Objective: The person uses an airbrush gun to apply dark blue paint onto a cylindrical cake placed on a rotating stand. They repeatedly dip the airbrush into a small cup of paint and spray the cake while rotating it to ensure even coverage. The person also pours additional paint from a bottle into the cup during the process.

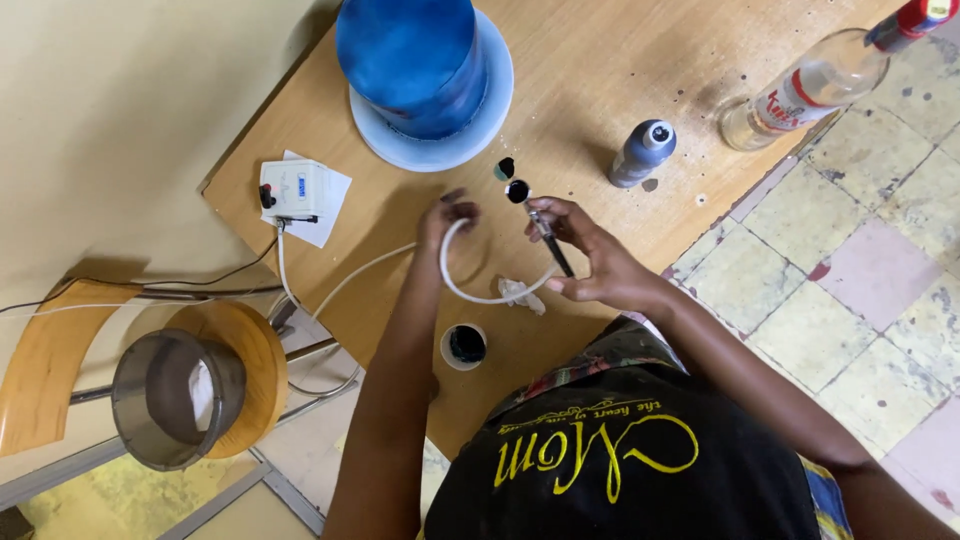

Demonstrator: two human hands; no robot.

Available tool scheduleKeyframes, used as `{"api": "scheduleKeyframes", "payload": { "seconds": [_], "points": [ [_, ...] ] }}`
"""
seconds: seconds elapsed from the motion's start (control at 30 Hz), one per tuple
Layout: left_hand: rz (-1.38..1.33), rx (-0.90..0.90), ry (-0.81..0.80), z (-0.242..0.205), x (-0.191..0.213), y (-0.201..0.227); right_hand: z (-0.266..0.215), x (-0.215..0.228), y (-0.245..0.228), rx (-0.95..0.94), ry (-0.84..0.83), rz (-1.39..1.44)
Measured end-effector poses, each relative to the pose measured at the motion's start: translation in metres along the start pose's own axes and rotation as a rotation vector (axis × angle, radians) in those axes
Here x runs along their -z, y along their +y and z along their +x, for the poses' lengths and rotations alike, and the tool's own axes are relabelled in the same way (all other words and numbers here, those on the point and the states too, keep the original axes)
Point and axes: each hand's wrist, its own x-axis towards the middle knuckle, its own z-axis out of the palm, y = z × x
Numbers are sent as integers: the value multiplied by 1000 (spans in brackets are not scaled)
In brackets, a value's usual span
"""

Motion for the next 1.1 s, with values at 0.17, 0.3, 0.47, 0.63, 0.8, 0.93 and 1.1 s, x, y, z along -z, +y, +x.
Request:
{"api": "scheduleKeyframes", "payload": {
  "seconds": [0.17,0.3,0.47,0.63,0.8,0.93,1.1],
  "points": [
    [-153,-92,325,-22,-13,59,22,-11,11,23,-18,32],
    [-214,-55,359,13,22,56,36,-17,26,13,-42,56],
    [-381,33,258,11,30,60,51,-20,29,40,-46,96],
    [-461,107,225,14,25,47,58,-17,37,25,-42,109],
    [-440,124,211,-5,-2,64,59,-11,50,33,-11,144],
    [-428,115,180,-1,-4,57,55,-11,73,17,-16,158],
    [-395,117,130,0,-4,55,52,-17,70,-39,-35,162]
  ]
}}
